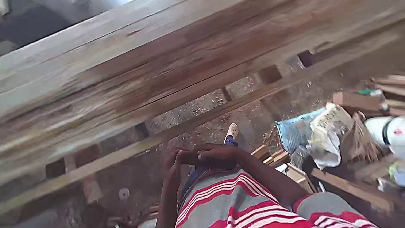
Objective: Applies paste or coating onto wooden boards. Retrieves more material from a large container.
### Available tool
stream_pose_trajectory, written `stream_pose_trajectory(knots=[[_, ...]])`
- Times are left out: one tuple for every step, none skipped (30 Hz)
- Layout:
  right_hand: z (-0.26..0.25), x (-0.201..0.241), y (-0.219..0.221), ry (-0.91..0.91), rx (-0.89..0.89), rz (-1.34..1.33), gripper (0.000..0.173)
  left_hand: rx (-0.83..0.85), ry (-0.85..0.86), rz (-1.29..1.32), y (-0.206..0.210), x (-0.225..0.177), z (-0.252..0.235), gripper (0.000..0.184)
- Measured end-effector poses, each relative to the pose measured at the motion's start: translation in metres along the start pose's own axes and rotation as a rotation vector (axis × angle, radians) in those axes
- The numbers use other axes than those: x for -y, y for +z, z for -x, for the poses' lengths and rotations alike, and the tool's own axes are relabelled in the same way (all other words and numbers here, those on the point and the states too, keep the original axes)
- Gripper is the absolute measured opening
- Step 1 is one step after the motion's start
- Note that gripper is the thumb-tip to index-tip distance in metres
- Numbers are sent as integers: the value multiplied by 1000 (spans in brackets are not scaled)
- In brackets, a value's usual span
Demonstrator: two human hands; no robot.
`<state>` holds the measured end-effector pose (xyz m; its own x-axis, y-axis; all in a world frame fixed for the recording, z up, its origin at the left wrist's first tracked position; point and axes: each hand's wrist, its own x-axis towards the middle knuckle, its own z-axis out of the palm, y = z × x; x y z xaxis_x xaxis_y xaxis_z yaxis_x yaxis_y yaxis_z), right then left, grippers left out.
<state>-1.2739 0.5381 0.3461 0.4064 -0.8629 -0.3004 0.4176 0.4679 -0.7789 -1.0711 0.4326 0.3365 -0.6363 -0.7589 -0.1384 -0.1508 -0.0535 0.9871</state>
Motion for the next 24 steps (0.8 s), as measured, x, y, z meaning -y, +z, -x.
stream_pose_trajectory(knots=[[-18, -7, 14, -30, 5, -45, 33, -92, -28, 37, -17, 5, 13, 25], [-36, -16, 30, -47, 5, -106, 32, -168, -63, 66, -35, 10, 26, 25], [-55, -22, 45, -36, 4, -130, 32, -221, -80, 91, -54, 15, 36, 26], [-75, -30, 64, -7, 7, -140, 33, -250, -84, 112, -78, 22, 50, 27], [-95, -38, 84, 37, 28, -133, 32, -290, -73, 122, -102, 29, 66, 28], [-116, -43, 102, 78, 64, -106, 30, -331, -50, 124, -127, 36, 82, 29], [-139, -45, 121, 112, 96, -62, 29, -377, -26, 129, -152, 42, 98, 30], [-161, -48, 141, 128, 119, -9, 29, -420, 1, 138, -177, 47, 115, 30], [-183, -50, 163, 134, 132, 40, 28, -459, 31, 148, -200, 51, 132, 31], [-205, -53, 183, 126, 134, 59, 29, -505, 61, 171, -222, 57, 149, 33], [-225, -56, 201, 103, 105, 36, 32, -549, 80, 221, -242, 65, 166, 35], [-244, -56, 214, 86, 46, -34, 33, -605, 73, 282, -258, 75, 182, 36], [-259, -53, 222, 57, -23, -97, 29, -661, 49, 342, -272, 85, 197, 37], [-270, -45, 230, 31, -94, -97, 28, -718, 13, 385, -282, 93, 211, 38], [-284, -36, 237, 20, -139, -54, 31, -788, -13, 425, -295, 102, 221, 40], [-300, -30, 246, 16, -159, 3, 32, -865, -26, 461, -310, 110, 230, 44], [-317, -28, 256, 26, -142, 43, 33, -944, -54, 466, -324, 114, 237, 47], [-333, -28, 262, 49, -91, 65, 33, -995, -77, 435, -338, 121, 242, 49], [-348, -28, 267, 77, -44, 81, 34, -1012, -100, 380, -354, 130, 243, 48], [-365, -28, 271, 94, -6, 81, 37, -994, -125, 318, -371, 138, 243, 42], [-382, -30, 277, 105, 17, 76, 41, -948, -148, 253, -391, 146, 243, 37], [-401, -33, 284, 114, 38, 65, 48, -889, -153, 188, -414, 156, 241, 35], [-422, -35, 291, 125, 63, 54, 52, -840, -149, 132, -441, 164, 238, 36], [-445, -38, 300, 132, 90, 39, 53, -811, -156, 83, -468, 171, 234, 38]])
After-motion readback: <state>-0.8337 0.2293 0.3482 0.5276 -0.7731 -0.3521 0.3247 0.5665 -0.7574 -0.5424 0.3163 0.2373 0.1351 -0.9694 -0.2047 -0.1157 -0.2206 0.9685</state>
